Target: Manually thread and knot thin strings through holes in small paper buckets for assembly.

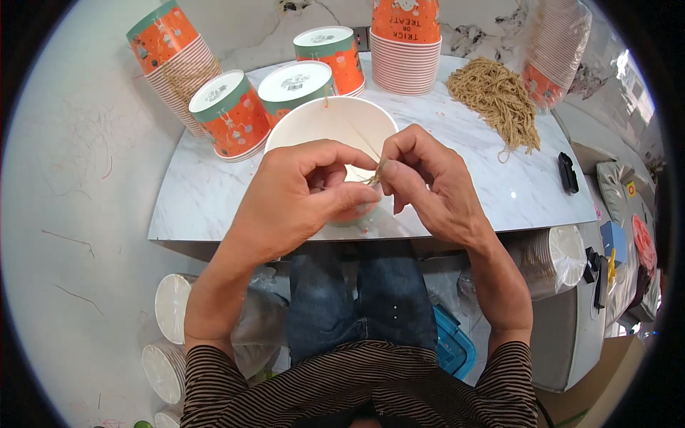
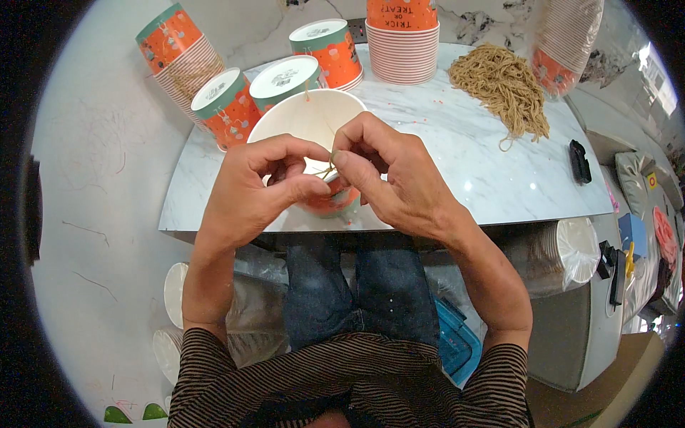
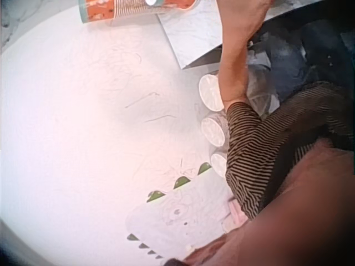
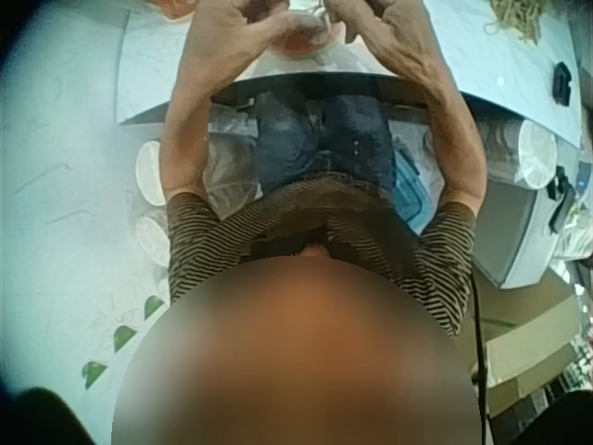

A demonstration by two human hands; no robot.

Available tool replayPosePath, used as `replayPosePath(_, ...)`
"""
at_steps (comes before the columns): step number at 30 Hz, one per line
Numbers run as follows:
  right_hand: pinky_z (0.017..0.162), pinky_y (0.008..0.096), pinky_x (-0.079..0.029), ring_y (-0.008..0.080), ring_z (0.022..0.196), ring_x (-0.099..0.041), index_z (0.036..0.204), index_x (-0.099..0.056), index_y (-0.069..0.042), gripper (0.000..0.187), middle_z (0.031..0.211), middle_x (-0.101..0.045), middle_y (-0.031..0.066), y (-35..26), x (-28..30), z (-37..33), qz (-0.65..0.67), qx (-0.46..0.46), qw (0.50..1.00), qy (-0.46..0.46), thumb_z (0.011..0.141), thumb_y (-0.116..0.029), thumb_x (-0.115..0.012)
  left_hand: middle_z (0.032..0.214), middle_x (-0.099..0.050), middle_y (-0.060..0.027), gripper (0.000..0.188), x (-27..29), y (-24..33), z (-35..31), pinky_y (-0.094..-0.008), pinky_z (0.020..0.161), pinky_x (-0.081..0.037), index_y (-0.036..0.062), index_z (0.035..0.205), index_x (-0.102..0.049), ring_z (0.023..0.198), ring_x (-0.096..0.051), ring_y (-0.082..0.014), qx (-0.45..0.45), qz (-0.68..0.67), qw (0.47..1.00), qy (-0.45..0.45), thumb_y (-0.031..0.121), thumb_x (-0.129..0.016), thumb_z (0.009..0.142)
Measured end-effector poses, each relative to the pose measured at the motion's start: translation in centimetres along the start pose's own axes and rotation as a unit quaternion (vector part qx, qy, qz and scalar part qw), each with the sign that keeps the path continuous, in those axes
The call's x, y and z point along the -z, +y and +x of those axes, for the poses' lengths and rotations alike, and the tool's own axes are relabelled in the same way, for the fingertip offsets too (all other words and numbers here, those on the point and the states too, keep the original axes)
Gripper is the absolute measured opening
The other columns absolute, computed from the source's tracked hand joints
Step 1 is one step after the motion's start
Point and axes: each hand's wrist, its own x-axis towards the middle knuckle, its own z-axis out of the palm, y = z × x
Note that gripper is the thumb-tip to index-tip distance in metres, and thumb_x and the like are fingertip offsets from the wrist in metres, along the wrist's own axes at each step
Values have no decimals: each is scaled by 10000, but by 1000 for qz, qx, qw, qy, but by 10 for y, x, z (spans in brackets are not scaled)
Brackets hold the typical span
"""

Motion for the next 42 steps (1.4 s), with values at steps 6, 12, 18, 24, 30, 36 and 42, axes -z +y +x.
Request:
replayPosePath(6,607,244,-520,89,768,-635,1093,-584,-8,104,889,-653,46,7,-4,-4,43,49,998,12,997,-35,-615,759,-620,11,100,-6,-7,3,-224,601,-404,7,937,-766,668,-520,-36,-79,112,990,25,49,-784,849)
replayPosePath(12,710,255,-528,96,760,-624,1119,-584,5,152,905,-630,40,21,13,-8,146,50,986,61,969,24,-596,786,-644,-43,86,-5,-15,5,-272,663,-501,18,881,-680,694,-636,-178,-308,257,913,77,15,-746,826)
replayPosePath(18,593,245,-358,77,677,-470,1053,-791,-73,239,752,-604,-23,30,41,-16,-102,129,983,77,820,-36,-830,964,-707,-107,114,5,-26,-12,-310,727,-542,20,944,-679,875,-706,-237,-229,310,922,48,6,-743,851)
replayPosePath(24,542,300,-350,129,602,-486,1040,-815,-81,252,647,-580,35,23,43,-29,-243,121,957,99,793,-65,-859,914,-739,-99,349,15,-46,-4,-338,740,-563,42,1181,-670,866,-728,-260,-314,255,914,17,67,-794,857)
replayPosePath(30,572,324,-450,192,634,-601,962,-784,-52,165,724,-654,70,12,42,-35,-258,164,950,66,804,-29,-825,943,-778,-91,502,15,-49,-2,-338,744,-570,66,1301,-634,875,-747,-269,-298,323,897,37,60,-804,829)
replayPosePath(36,604,360,-533,240,723,-665,966,-733,-125,223,956,-662,34,29,3,-46,-302,240,921,-56,768,-55,-805,898,-777,-82,496,-7,-42,5,-321,690,-579,89,1301,-653,853,-764,-253,-278,342,895,74,36,-795,829)
replayPosePath(42,568,355,-545,204,715,-666,1247,-689,-278,547,935,-604,13,54,10,-46,-478,197,856,-18,750,-51,-711,1001,-740,-67,468,-7,-45,16,-372,638,-580,98,1276,-659,825,-736,-264,-376,320,869,42,53,-773,824)
